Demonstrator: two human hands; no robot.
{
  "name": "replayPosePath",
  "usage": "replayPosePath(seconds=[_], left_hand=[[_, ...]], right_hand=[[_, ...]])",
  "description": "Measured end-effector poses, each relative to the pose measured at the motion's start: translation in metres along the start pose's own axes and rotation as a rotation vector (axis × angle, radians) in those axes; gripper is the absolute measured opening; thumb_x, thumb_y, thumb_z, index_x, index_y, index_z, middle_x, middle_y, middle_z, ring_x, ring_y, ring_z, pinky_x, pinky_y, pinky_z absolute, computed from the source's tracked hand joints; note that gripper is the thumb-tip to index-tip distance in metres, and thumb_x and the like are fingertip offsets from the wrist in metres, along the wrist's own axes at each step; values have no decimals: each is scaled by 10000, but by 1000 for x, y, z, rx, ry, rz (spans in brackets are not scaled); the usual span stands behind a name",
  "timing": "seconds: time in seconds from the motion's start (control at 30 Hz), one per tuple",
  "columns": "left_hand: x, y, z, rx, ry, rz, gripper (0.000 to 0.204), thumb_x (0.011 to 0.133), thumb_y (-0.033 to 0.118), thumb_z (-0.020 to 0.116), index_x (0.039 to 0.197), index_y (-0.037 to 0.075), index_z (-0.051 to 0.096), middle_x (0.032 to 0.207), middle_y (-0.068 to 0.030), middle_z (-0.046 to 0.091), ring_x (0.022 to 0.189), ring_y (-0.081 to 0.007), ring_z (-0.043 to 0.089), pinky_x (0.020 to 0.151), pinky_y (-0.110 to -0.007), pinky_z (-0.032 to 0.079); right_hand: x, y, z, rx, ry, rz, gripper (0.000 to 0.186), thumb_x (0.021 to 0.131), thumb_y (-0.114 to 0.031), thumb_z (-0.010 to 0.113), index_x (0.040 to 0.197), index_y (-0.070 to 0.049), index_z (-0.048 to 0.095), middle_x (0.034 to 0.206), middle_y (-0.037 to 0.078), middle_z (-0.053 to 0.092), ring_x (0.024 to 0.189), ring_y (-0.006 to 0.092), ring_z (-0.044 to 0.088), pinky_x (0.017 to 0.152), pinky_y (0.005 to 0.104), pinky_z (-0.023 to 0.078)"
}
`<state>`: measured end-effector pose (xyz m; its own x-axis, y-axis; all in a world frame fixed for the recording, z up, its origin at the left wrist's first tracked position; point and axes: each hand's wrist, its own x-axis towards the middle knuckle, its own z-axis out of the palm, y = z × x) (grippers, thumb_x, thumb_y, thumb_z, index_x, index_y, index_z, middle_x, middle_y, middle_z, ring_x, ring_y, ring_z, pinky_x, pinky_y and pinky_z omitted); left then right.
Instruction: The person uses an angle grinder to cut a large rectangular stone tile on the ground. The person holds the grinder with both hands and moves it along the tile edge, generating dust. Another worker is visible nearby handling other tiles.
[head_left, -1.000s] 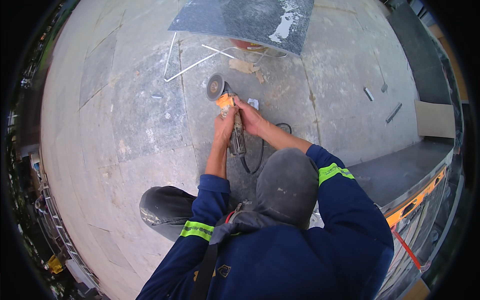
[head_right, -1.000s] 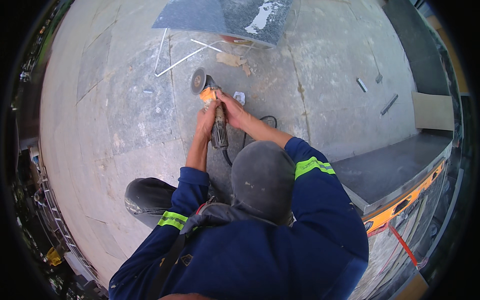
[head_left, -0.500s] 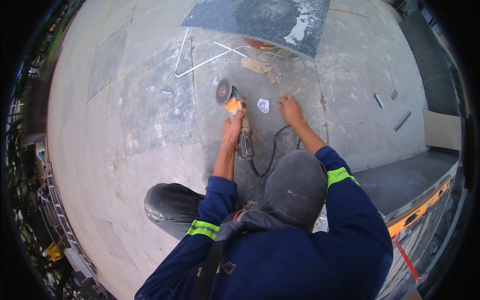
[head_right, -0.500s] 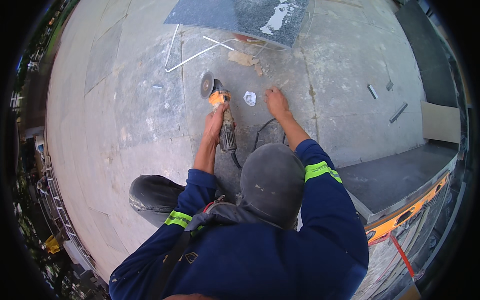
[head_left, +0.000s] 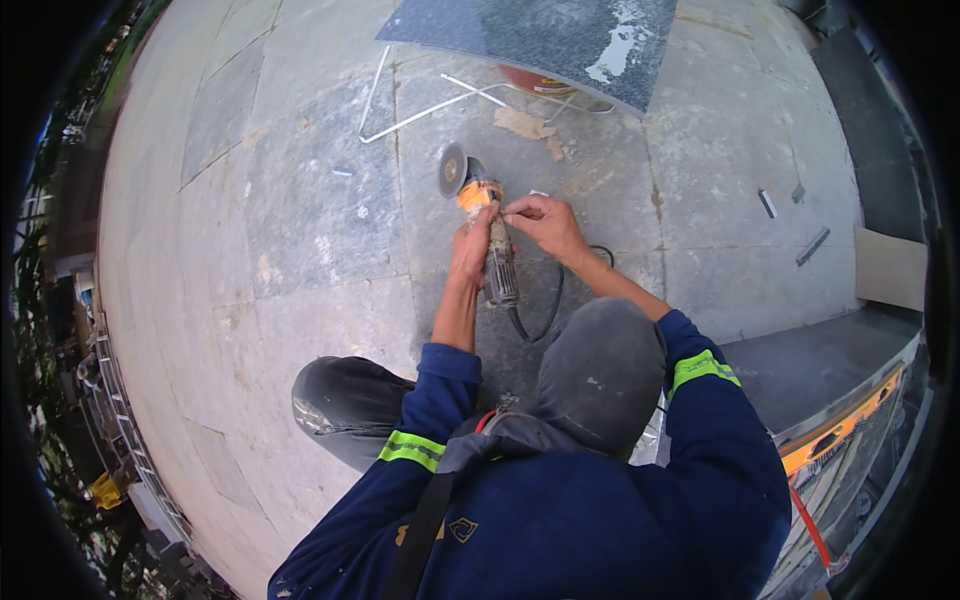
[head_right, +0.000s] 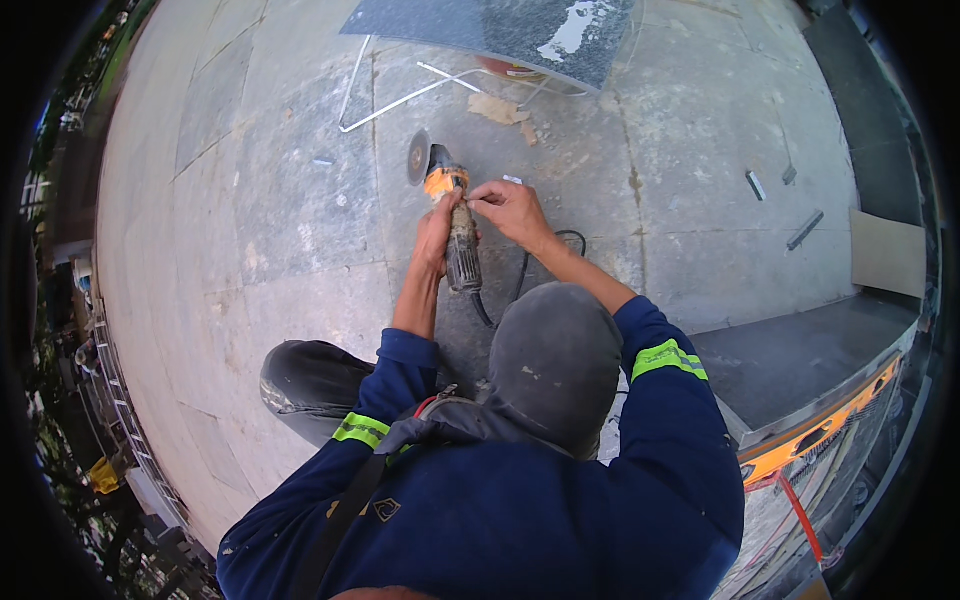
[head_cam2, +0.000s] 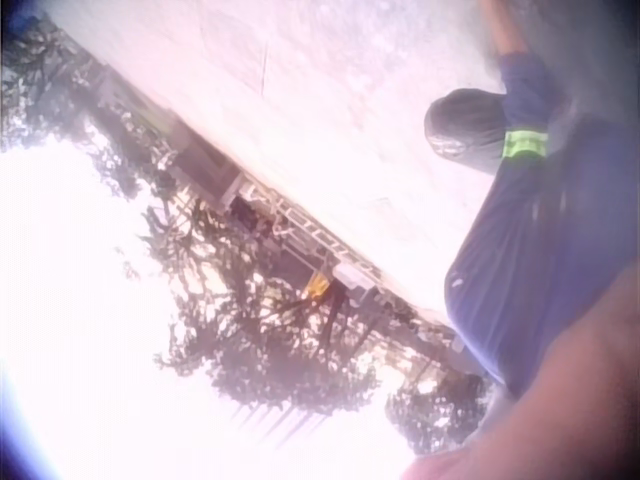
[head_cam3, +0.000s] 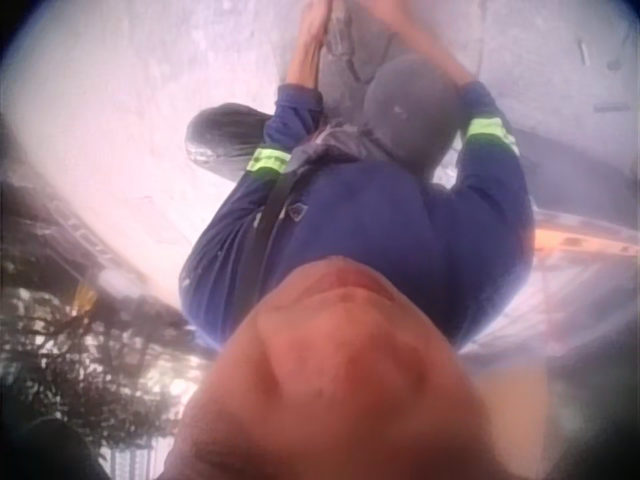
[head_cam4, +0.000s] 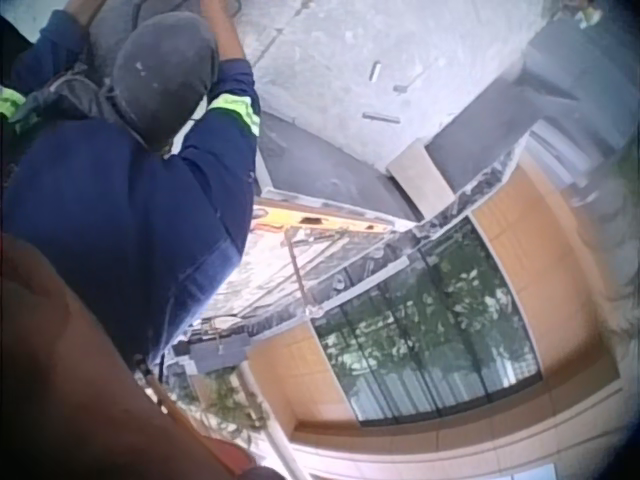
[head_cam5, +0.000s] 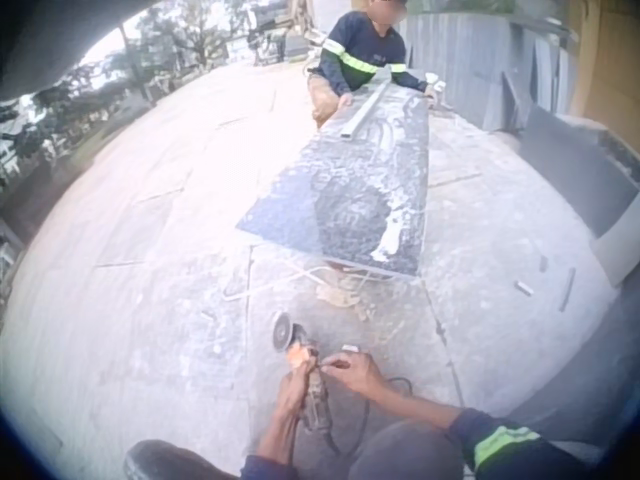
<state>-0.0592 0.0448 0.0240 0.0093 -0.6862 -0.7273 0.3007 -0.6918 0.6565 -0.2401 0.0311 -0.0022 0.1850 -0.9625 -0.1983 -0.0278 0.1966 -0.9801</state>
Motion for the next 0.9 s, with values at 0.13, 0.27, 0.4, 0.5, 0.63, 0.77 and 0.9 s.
replayPosePath(seconds=[0.13,0.27,0.4,0.5,0.63,0.77,0.9], left_hand=[[-1,1,2,-14,1,-22,586,1027,513,722,1166,-48,627,802,-106,660,588,-256,720,492,-382,592],[0,-2,0,-23,6,-31,611,1030,544,720,1182,-40,623,805,-99,652,583,-256,719,483,-379,598],[6,-9,-4,-50,-12,-47,652,1027,591,719,1193,-32,622,798,-96,647,584,-257,722,479,-373,606],[8,-10,-2,0,-13,-77,690,1027,618,709,1219,-40,630,803,-100,659,588,-256,726,488,-370,613],[8,-12,-6,70,-1,-79,726,1031,643,687,1249,-48,642,817,-107,676,594,-255,731,499,-366,620],[6,-11,-5,69,-18,-60,736,1028,649,686,1242,-54,642,820,-110,678,597,-257,733,502,-365,621],[0,-3,3,78,-30,-62,675,1028,602,684,1193,-51,636,815,-109,669,595,-266,732,499,-374,615]], right_hand=[[-6,-4,2,-66,19,-158,184,952,-103,847,1113,-14,839,1076,84,828,973,132,769,839,288,612],[-5,-11,3,-114,0,-114,178,961,-72,838,1122,3,839,1069,88,812,979,148,753,857,293,600],[-2,-6,1,-146,-3,-27,196,929,-108,861,1110,-36,860,1051,94,825,953,167,770,865,325,616],[7,3,-4,65,-20,137,209,901,-52,872,1102,2,858,1040,105,822,941,182,758,868,332,619],[6,-1,-8,272,-71,311,203,891,4,869,1089,45,844,1049,116,808,961,195,746,879,333,618],[3,-5,-7,250,-73,318,221,923,4,855,1135,54,824,1075,119,800,998,192,745,915,326,615],[5,-3,-5,173,-17,201,293,906,-42,875,1186,24,818,1038,105,818,959,170,754,886,319,622]])
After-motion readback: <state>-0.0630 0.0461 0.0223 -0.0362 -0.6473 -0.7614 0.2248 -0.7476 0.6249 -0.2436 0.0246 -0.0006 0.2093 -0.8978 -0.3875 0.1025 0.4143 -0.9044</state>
